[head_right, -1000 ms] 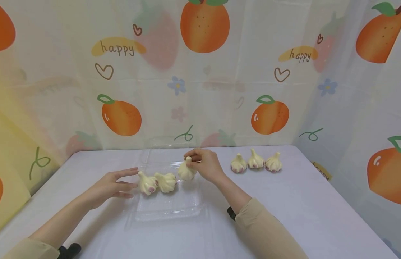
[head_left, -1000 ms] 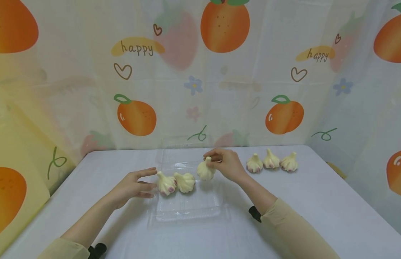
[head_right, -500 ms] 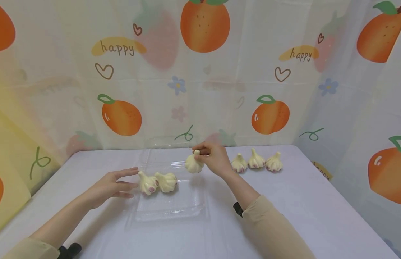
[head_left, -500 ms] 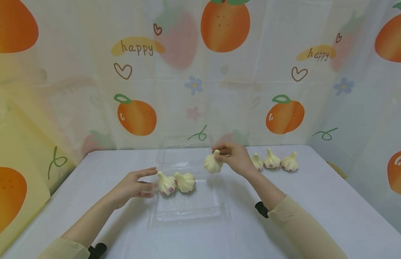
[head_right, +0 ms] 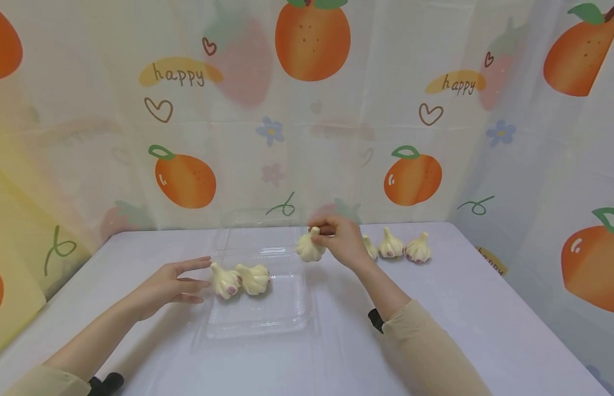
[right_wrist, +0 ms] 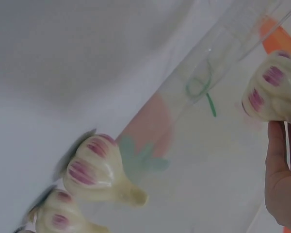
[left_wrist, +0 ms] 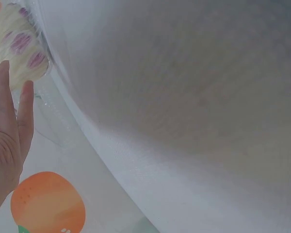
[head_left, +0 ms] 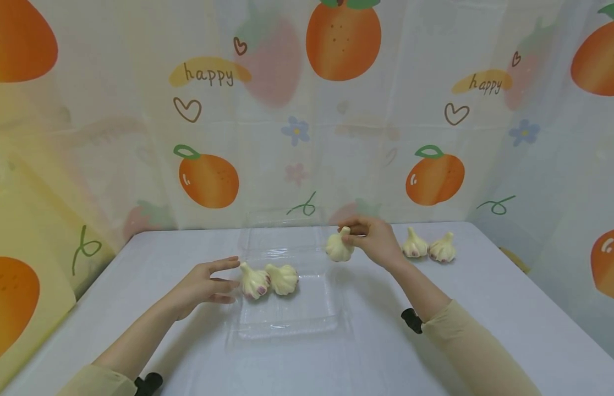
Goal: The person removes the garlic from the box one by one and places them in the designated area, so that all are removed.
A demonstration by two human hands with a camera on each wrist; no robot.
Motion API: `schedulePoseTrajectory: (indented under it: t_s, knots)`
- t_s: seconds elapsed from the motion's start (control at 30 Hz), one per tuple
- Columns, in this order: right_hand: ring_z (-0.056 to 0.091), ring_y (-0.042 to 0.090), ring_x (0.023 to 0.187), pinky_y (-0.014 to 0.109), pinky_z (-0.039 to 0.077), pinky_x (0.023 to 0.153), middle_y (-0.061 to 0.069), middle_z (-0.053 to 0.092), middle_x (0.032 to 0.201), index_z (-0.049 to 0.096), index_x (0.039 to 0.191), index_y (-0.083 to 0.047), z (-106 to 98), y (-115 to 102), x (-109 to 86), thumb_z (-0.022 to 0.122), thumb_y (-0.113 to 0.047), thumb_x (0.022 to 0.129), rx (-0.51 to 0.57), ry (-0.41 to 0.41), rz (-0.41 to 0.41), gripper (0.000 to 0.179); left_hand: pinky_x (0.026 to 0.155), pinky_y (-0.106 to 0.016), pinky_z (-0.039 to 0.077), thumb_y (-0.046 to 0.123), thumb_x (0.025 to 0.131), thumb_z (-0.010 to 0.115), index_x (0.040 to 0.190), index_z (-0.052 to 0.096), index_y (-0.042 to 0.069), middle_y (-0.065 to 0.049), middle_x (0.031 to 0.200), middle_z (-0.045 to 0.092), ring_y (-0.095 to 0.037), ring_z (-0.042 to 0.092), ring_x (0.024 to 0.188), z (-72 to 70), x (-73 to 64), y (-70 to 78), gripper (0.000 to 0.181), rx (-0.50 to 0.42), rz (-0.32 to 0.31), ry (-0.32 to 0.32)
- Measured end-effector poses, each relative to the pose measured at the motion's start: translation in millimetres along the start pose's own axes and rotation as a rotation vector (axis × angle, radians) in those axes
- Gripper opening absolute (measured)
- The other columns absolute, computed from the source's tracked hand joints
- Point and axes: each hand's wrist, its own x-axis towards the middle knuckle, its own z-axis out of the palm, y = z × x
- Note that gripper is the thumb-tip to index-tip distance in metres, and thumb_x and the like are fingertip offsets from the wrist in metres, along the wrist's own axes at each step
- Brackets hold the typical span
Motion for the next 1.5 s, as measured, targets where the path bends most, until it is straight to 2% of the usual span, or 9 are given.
schedulePoseTrajectory:
  t_s: [0.43, 0.6, 0.83, 0.97, 1.2, 1.37, 1.5]
  knots:
    - [0.071, 0.019, 0.101, 0.02, 0.054, 0.08, 0.006, 0.077, 0.108, 0.072, 0.112, -0.016, -18, 16, -2.6, 0.074, -0.016, 0.088, -0.023, 0.017, 0.024, 0.024, 0.087, -0.038, 0.064, 0.005, 0.092, 0.064, 0.15, 0.032, -0.008, -0.02, 0.165, 0.017, -0.029, 0.06, 0.12, 0.0, 0.7, 0.5, 0.067, 0.005, -0.004, -0.001]
    - [0.067, 0.018, 0.103, 0.021, 0.054, 0.079, 0.005, 0.076, 0.109, 0.072, 0.113, -0.017, -25, 22, -4.9, 0.073, -0.019, 0.089, -0.009, 0.008, 0.043, 0.024, 0.088, -0.038, 0.064, 0.003, 0.092, 0.063, 0.15, 0.032, -0.008, -0.02, 0.165, 0.016, -0.031, 0.061, 0.121, -0.3, 0.5, 0.5, 0.067, -0.008, -0.009, -0.004]
    - [0.066, 0.019, 0.108, 0.025, 0.054, 0.09, 0.006, 0.075, 0.113, 0.071, 0.115, -0.014, -36, 36, -6.4, 0.071, -0.019, 0.091, 0.01, -0.027, 0.055, 0.025, 0.088, -0.039, 0.064, 0.003, 0.092, 0.063, 0.15, 0.032, -0.008, -0.02, 0.165, 0.017, -0.034, 0.059, 0.124, -0.5, -0.3, 0.4, 0.067, -0.012, -0.007, -0.001]
    - [0.066, 0.019, 0.105, 0.023, 0.054, 0.088, 0.008, 0.075, 0.112, 0.071, 0.114, -0.013, -42, 43, -6.7, 0.071, -0.02, 0.091, 0.013, -0.053, 0.063, 0.024, 0.088, -0.039, 0.064, 0.004, 0.092, 0.064, 0.15, 0.032, -0.007, -0.02, 0.165, 0.017, -0.035, 0.059, 0.124, -0.4, 0.3, 0.5, 0.067, -0.007, -0.008, 0.002]
    - [0.067, 0.024, 0.113, 0.018, 0.054, 0.085, 0.012, 0.074, 0.117, 0.068, 0.12, -0.007, -51, 53, -10.0, 0.069, -0.019, 0.093, 0.01, -0.096, 0.08, 0.03, 0.088, -0.039, 0.064, 0.007, 0.092, 0.065, 0.15, 0.032, -0.007, -0.02, 0.165, 0.017, -0.037, 0.058, 0.126, -0.5, 0.4, 1.5, 0.068, -0.001, -0.004, -0.003]
    - [0.067, 0.017, 0.106, 0.019, 0.055, 0.083, 0.012, 0.075, 0.113, 0.068, 0.119, -0.008, -57, 58, -11.9, 0.07, -0.02, 0.092, -0.009, -0.126, 0.087, 0.029, 0.088, -0.04, 0.064, 0.004, 0.092, 0.063, 0.15, 0.032, -0.008, -0.02, 0.165, 0.017, -0.039, 0.057, 0.127, -0.6, -0.4, 2.0, 0.067, -0.002, -0.004, -0.004]
    - [0.065, 0.012, 0.098, 0.027, 0.056, 0.083, 0.011, 0.076, 0.11, 0.068, 0.119, -0.009, -64, 62, -13.7, 0.07, -0.021, 0.091, -0.028, -0.164, 0.101, 0.03, 0.088, -0.04, 0.064, 0.003, 0.092, 0.062, 0.149, 0.033, -0.008, -0.02, 0.165, 0.017, -0.041, 0.056, 0.128, -0.4, -1.0, 2.5, 0.066, -0.002, -0.004, -0.001]
